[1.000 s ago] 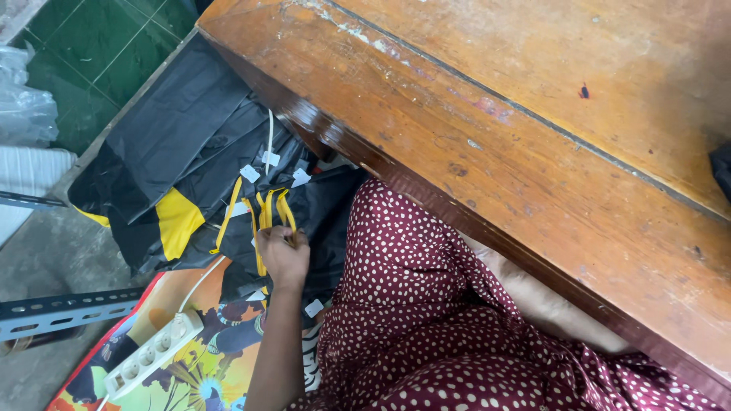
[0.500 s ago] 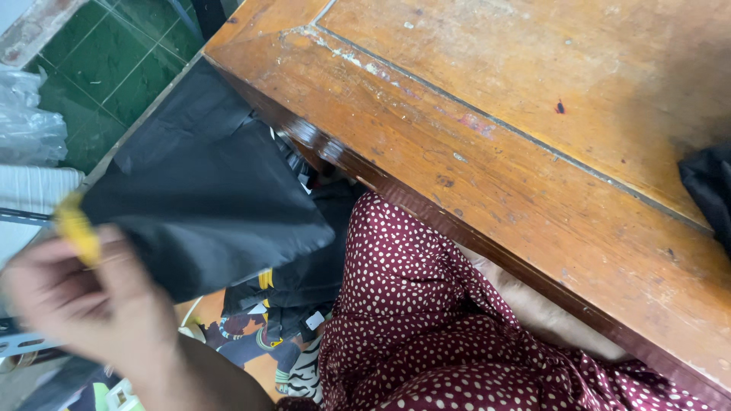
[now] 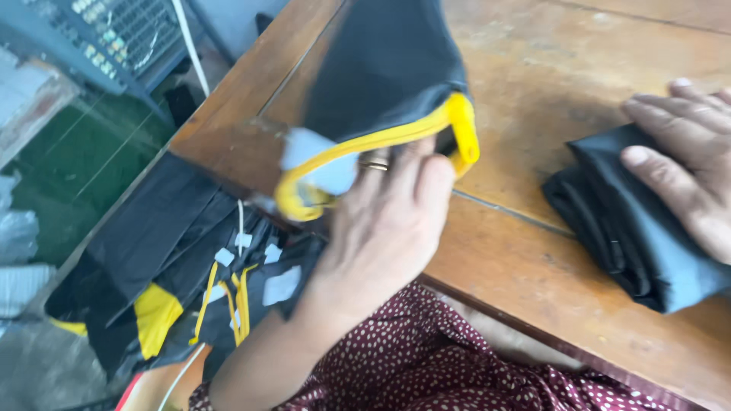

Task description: The person folds and packs black garment bags into a plastic crate by hand.

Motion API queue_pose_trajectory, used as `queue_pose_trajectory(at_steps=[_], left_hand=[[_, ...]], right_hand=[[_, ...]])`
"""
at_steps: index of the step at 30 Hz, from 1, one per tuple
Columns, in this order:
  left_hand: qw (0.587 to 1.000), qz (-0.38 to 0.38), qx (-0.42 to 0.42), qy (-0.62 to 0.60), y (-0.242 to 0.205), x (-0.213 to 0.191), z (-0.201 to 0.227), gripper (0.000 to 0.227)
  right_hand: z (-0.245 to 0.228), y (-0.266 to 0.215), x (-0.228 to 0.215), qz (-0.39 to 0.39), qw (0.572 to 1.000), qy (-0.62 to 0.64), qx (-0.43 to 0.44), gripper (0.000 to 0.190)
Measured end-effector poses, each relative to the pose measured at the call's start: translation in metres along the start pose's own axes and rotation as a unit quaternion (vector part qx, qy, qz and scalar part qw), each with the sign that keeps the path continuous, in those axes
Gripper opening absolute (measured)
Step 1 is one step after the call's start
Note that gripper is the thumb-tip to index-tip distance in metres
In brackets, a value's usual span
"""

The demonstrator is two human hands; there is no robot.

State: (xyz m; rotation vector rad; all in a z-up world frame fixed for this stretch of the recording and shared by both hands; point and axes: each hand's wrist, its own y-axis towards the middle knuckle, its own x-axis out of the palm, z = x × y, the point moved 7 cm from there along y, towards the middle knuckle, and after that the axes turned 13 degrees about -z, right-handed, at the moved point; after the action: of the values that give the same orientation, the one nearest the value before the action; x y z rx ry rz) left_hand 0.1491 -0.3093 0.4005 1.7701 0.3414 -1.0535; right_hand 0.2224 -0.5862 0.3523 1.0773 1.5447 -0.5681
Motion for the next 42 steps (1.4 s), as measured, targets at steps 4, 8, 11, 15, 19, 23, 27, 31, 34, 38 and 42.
queue_pose_trajectory(at_steps=[4,8,11,15,19,23,27,31,34,38,42], left_hand=[[0.976,-0.207,0.045,-0.051,0.005,0.076,0.038,0.021],[0.964,-0.245,0.071,-0.077,0.012,0.090,0.054,0.004],[0.930,-0.297,0.076,-0.202,0.030,0.087,0.060,0.018],[0.870,-0.370,-0.005,-0.325,0.064,0.118,0.053,0.026],[0.852,-0.374,-0.086,-0.356,0.112,0.169,0.039,0.046],[0.899,-0.329,-0.013,-0.288,0.157,0.145,0.046,0.038],[0.902,-0.385,-0.033,-0.191,0.177,0.191,0.032,0.040],[0.910,-0.378,-0.055,-0.165,0.173,0.200,0.030,0.074],[0.825,-0.526,-0.080,-0.190,0.158,0.136,0.068,0.081],[0.751,-0.496,-0.134,-0.415,0.137,0.166,0.059,0.081],[0.703,-0.450,-0.169,-0.524,0.125,0.201,0.045,0.069]], right_hand=[[-0.003,0.004,-0.005,-0.056,0.997,-0.058,-0.001,0.058],[-0.013,0.002,-0.009,-0.044,0.998,-0.051,0.002,0.058],[-0.017,0.001,-0.013,-0.010,0.999,-0.030,-0.008,0.059],[-0.013,-0.001,-0.016,0.043,0.999,0.004,0.000,0.051],[-0.016,0.000,-0.022,0.128,0.992,-0.005,0.005,0.039],[0.000,0.009,-0.025,0.150,0.986,-0.042,0.050,0.037],[0.006,0.009,-0.019,0.177,0.983,-0.046,0.025,0.022],[-0.003,0.009,-0.018,0.226,0.971,-0.080,-0.018,0.017],[0.001,0.008,-0.015,0.241,0.968,-0.069,-0.030,0.017],[0.004,0.009,-0.018,0.241,0.970,-0.029,-0.004,0.018],[0.005,0.009,-0.023,0.199,0.979,0.036,0.024,0.013]])
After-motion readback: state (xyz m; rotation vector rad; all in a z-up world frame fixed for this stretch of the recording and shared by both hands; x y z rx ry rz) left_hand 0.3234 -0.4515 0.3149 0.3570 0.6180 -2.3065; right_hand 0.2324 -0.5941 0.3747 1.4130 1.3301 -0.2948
